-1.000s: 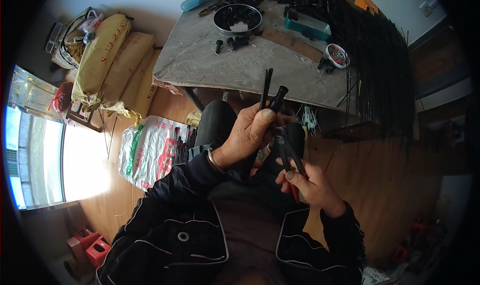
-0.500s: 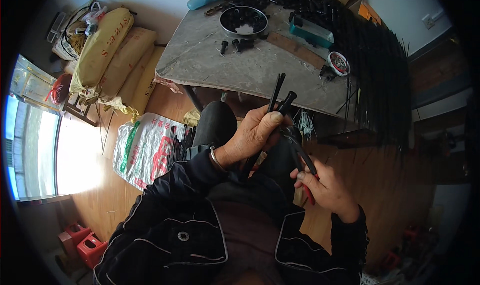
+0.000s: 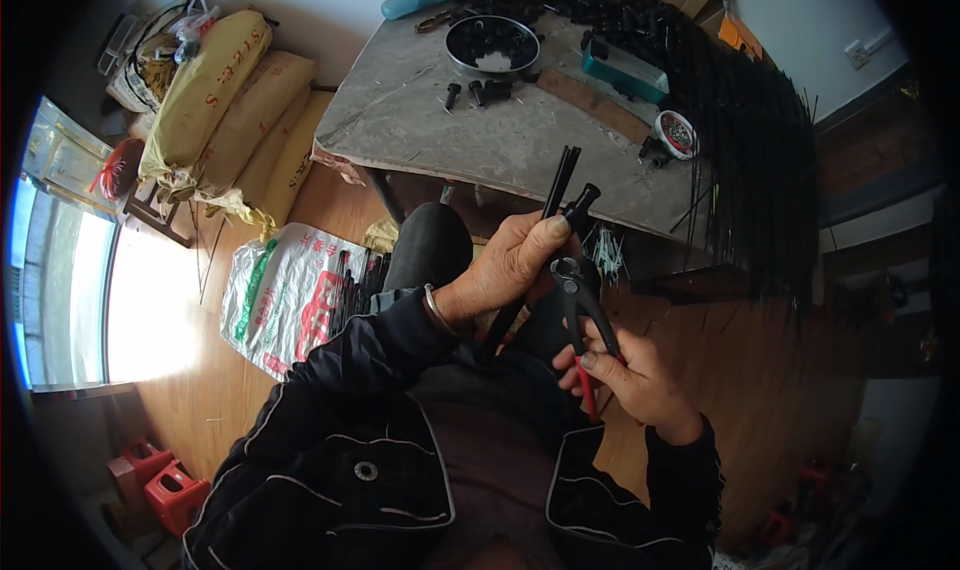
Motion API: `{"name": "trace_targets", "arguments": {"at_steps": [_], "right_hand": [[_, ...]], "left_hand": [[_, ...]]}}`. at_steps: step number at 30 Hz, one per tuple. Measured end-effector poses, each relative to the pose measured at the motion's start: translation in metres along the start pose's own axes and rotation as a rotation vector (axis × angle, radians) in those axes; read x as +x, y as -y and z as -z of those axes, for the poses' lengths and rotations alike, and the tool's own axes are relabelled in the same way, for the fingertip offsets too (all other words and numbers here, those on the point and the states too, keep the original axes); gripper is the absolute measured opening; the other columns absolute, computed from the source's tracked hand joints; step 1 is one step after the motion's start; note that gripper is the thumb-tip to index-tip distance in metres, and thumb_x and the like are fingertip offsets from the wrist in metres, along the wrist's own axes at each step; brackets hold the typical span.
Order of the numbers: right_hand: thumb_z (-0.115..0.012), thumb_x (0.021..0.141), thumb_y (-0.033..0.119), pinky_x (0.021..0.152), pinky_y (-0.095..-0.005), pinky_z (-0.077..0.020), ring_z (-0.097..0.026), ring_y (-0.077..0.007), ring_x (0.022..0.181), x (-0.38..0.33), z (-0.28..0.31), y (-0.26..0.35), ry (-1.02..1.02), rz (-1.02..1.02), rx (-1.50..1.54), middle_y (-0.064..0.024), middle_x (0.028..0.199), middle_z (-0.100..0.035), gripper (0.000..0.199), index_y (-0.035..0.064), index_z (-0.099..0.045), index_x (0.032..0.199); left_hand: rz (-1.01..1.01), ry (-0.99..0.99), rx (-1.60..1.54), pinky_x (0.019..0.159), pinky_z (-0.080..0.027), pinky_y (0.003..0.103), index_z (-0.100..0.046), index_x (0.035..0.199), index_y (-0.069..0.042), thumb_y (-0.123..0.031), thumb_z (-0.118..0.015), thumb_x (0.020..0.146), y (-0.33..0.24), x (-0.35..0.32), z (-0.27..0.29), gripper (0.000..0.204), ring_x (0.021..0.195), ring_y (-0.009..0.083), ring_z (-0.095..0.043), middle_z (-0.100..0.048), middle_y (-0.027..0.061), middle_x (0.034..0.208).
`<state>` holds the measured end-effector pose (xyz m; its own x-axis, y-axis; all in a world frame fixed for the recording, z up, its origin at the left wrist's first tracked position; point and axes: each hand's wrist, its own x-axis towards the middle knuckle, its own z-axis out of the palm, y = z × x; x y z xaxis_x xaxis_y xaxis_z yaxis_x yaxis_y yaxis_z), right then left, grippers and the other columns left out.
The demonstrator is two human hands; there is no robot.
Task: Assembling wire harnesses by inserting wires into connectors and crimping them.
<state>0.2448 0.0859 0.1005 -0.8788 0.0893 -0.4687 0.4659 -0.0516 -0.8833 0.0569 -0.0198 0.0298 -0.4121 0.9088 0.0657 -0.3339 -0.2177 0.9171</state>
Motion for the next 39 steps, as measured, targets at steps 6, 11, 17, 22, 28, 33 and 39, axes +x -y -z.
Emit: {"name": "trace_targets", "arguments": {"at_steps": [6,11,17,22,28,33,39], "right_hand": [[-0.047,0.097,0.009,0.077,-0.0334,-0.0568,-0.066,-0.0246,0.089,0.000,-0.002,-0.005,0.002,-0.014,0.100,-0.0212,0.109,-0.062,0.043,-0.0082,-0.039,0.135],[-0.048,0.098,0.009,0.074,-0.0307,-0.0557,-0.066,-0.0220,0.088,0.001,-0.001,-0.003,0.015,-0.025,0.149,-0.0189,0.108,-0.063,0.036,-0.0070,-0.043,0.130],[-0.048,0.098,0.009,0.074,-0.0313,-0.0560,-0.067,-0.0230,0.087,-0.004,0.009,0.004,0.085,-0.055,0.147,-0.0201,0.107,-0.063,0.037,-0.0076,-0.043,0.130],[-0.047,0.098,0.008,0.073,-0.0315,-0.0561,-0.067,-0.0232,0.087,-0.004,0.005,0.008,0.093,-0.077,0.210,-0.0201,0.109,-0.062,0.037,-0.0065,-0.043,0.132],[-0.046,0.098,0.008,0.071,-0.0316,-0.0562,-0.064,-0.0186,0.079,-0.003,0.003,0.000,0.091,-0.062,0.227,-0.0129,0.098,-0.060,0.038,-0.0052,-0.043,0.133],[-0.046,0.098,0.008,0.068,-0.0299,-0.0554,-0.059,-0.0135,0.072,-0.001,-0.003,-0.003,0.087,-0.087,0.286,-0.0071,0.089,-0.056,0.039,-0.0035,-0.042,0.134],[-0.046,0.099,0.015,0.063,-0.0280,-0.0528,-0.058,-0.0131,0.070,-0.001,-0.010,-0.004,0.098,-0.079,0.340,-0.0091,0.090,-0.057,0.041,-0.0032,-0.041,0.135]], "left_hand": [[0.001,-0.044,0.016,0.041,-0.033,0.020,-0.059,0.090,-0.003,-0.047,-0.045,0.099,-0.003,-0.001,0.000,0.048,0.044,0.0048,-0.044,-0.052,-0.0010,0.062],[0.020,-0.037,-0.001,0.040,-0.032,0.020,-0.060,0.091,-0.003,-0.048,-0.044,0.099,-0.004,-0.001,-0.001,0.049,0.045,0.0044,-0.044,-0.052,-0.0013,0.061],[0.022,-0.015,0.049,0.041,-0.033,0.020,-0.060,0.092,-0.003,-0.050,-0.042,0.099,-0.006,0.000,-0.003,0.050,0.044,0.0048,-0.044,-0.052,-0.0014,0.062],[0.025,0.057,-0.019,0.041,-0.034,0.020,-0.060,0.093,-0.002,-0.049,-0.040,0.100,-0.006,-0.001,-0.004,0.052,0.044,0.0057,-0.044,-0.051,-0.0008,0.060],[0.048,0.092,-0.121,0.040,-0.033,0.021,-0.060,0.091,-0.002,-0.050,-0.040,0.099,-0.004,0.001,-0.002,0.053,0.041,0.0069,-0.042,-0.048,-0.0002,0.056],[0.045,0.086,-0.098,0.039,-0.032,0.022,-0.059,0.089,-0.002,-0.051,-0.041,0.099,-0.002,0.001,0.000,0.053,0.041,0.0072,-0.041,-0.047,-0.0002,0.055],[0.072,0.060,-0.012,0.043,-0.032,0.020,-0.060,0.090,-0.003,-0.062,-0.040,0.094,-0.007,-0.003,-0.002,0.063,0.047,0.0054,-0.042,-0.050,-0.0014,0.058]]}}
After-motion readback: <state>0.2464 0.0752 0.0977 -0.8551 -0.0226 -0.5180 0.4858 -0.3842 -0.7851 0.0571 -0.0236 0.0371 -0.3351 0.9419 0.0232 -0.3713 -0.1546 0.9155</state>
